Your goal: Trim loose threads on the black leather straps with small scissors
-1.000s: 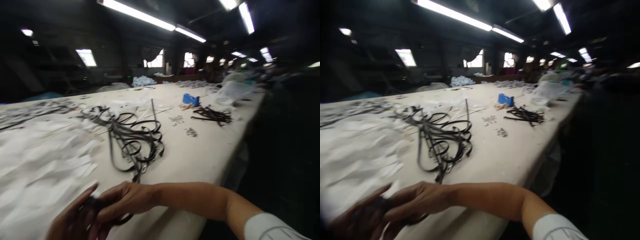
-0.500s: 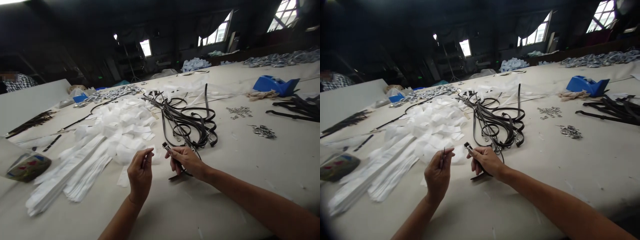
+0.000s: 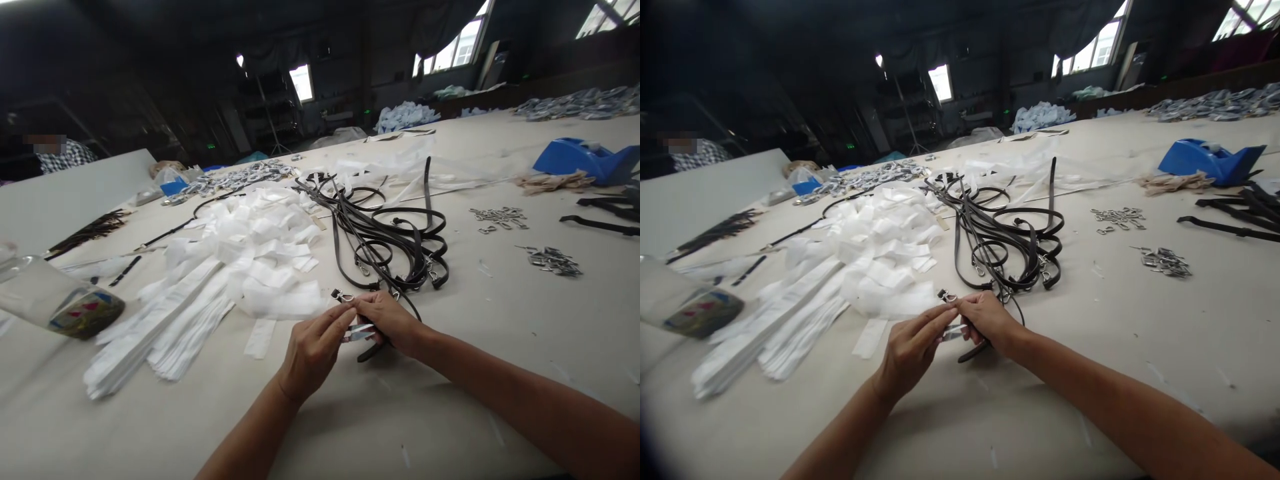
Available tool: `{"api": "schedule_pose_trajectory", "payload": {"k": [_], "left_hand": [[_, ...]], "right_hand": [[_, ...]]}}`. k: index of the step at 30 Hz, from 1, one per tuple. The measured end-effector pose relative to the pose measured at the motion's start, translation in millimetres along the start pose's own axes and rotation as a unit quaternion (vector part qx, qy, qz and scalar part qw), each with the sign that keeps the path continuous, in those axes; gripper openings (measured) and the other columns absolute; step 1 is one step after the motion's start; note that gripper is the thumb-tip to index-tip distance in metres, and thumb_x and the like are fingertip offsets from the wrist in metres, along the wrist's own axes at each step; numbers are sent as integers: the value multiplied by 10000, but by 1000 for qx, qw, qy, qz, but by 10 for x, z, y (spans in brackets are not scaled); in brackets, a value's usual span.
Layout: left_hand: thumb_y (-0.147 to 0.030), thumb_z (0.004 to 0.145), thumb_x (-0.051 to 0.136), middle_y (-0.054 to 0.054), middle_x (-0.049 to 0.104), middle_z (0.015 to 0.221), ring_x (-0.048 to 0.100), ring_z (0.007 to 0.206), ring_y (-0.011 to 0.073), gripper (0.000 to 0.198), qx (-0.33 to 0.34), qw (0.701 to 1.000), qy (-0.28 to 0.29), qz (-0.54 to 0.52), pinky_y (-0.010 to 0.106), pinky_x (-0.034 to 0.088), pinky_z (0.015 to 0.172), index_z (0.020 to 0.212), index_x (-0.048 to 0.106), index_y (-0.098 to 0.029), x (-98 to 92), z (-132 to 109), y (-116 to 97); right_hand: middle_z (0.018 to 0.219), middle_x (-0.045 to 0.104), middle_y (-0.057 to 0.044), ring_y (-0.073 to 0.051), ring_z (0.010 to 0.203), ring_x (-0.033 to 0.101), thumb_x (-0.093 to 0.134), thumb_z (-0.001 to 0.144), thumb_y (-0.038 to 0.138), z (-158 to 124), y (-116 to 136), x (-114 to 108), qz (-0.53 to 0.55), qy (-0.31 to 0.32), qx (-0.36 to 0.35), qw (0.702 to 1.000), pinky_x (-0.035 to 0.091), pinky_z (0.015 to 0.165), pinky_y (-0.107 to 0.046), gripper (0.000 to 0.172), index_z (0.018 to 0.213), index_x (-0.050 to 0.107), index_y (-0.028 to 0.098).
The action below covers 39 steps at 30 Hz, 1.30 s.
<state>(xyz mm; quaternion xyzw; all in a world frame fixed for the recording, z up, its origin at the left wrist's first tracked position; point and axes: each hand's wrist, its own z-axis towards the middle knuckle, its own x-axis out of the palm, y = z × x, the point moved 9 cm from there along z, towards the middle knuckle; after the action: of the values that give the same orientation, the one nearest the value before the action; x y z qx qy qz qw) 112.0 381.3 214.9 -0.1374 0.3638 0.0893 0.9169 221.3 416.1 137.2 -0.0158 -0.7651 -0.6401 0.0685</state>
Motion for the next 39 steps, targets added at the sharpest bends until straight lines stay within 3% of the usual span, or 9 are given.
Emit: {"api": "schedule_pose_trajectory", "payload": {"k": [5, 12, 16, 19, 22, 25, 28, 34, 39], "left_hand": [[-87, 891, 486, 106, 640, 1212, 620, 1092, 201, 352, -97, 994, -19, 39, 316, 542, 915, 1215, 584, -182, -14, -39, 277], [-160, 886, 563, 54, 705, 1050, 665, 928, 152, 323, -249, 960, -43, -121, 241, 536, 845, 1204, 602, -208, 49, -91, 589], [-164, 887, 568, 30, 706, 964, 659, 873, 132, 323, -243, 957, -44, -149, 220, 522, 822, 1201, 606, -229, 42, -75, 575], [-166, 906, 532, 41, 671, 1061, 648, 905, 128, 344, -213, 967, -38, -133, 222, 516, 838, 1238, 578, -244, 42, -84, 541], [-157, 923, 487, 56, 633, 1157, 625, 993, 149, 353, -181, 980, -13, -82, 249, 503, 874, 1257, 557, -247, 63, -93, 523], [-156, 932, 455, 69, 645, 1119, 623, 979, 167, 343, -169, 984, 31, -40, 270, 502, 848, 1255, 549, -221, 112, -94, 535], [-175, 935, 446, 79, 656, 1031, 622, 905, 170, 306, -186, 980, 43, -65, 279, 494, 811, 1216, 568, -189, 132, -90, 554], [-299, 917, 514, 20, 616, 749, 566, 703, 129, 210, -307, 927, -31, -212, 232, 459, 678, 979, 665, -167, 191, -154, 672], [-369, 882, 561, -31, 522, 610, 449, 542, 87, 274, -394, 875, -76, -271, 200, 371, 520, 1029, 672, -165, 269, -283, 771]], "right_hand": [[451, 539, 13, -45, 317, 367, 590, 828, 466, -37, -4, 80, -21, 20, 7, 1000, 232, 328, -163, 371, 716, 627, 115], [578, 600, 7, -44, 408, 439, 565, 870, 407, -25, 70, 145, -7, 55, -48, 997, 311, 415, -153, 285, 854, 619, 127], [597, 615, 1, -54, 404, 474, 550, 877, 428, -31, 72, 178, -4, 75, -42, 996, 327, 415, -161, 298, 819, 578, 137], [586, 617, -6, -66, 398, 498, 552, 864, 456, -40, 80, 199, -6, 83, -38, 996, 337, 404, -167, 327, 804, 566, 135], [564, 611, -8, -73, 389, 501, 547, 854, 480, -40, 61, 208, -5, 87, -31, 996, 343, 398, -169, 357, 839, 577, 125], [564, 613, -8, -74, 390, 503, 550, 849, 486, -29, 32, 214, -7, 96, -25, 995, 340, 397, -168, 372, 887, 585, 118], [581, 616, -6, -71, 400, 497, 550, 856, 483, -15, 54, 214, -16, 106, -40, 993, 334, 401, -171, 361, 881, 582, 124], [634, 620, -22, -102, 533, 535, 599, 841, 466, -14, 191, 176, -49, 82, -106, 990, 430, 536, -230, 353, 751, 619, 126], [703, 603, -5, -117, 645, 548, 774, 687, 440, 24, 121, -2, -16, -19, -63, 998, 441, 588, -229, 346, 745, 620, 136]]}}
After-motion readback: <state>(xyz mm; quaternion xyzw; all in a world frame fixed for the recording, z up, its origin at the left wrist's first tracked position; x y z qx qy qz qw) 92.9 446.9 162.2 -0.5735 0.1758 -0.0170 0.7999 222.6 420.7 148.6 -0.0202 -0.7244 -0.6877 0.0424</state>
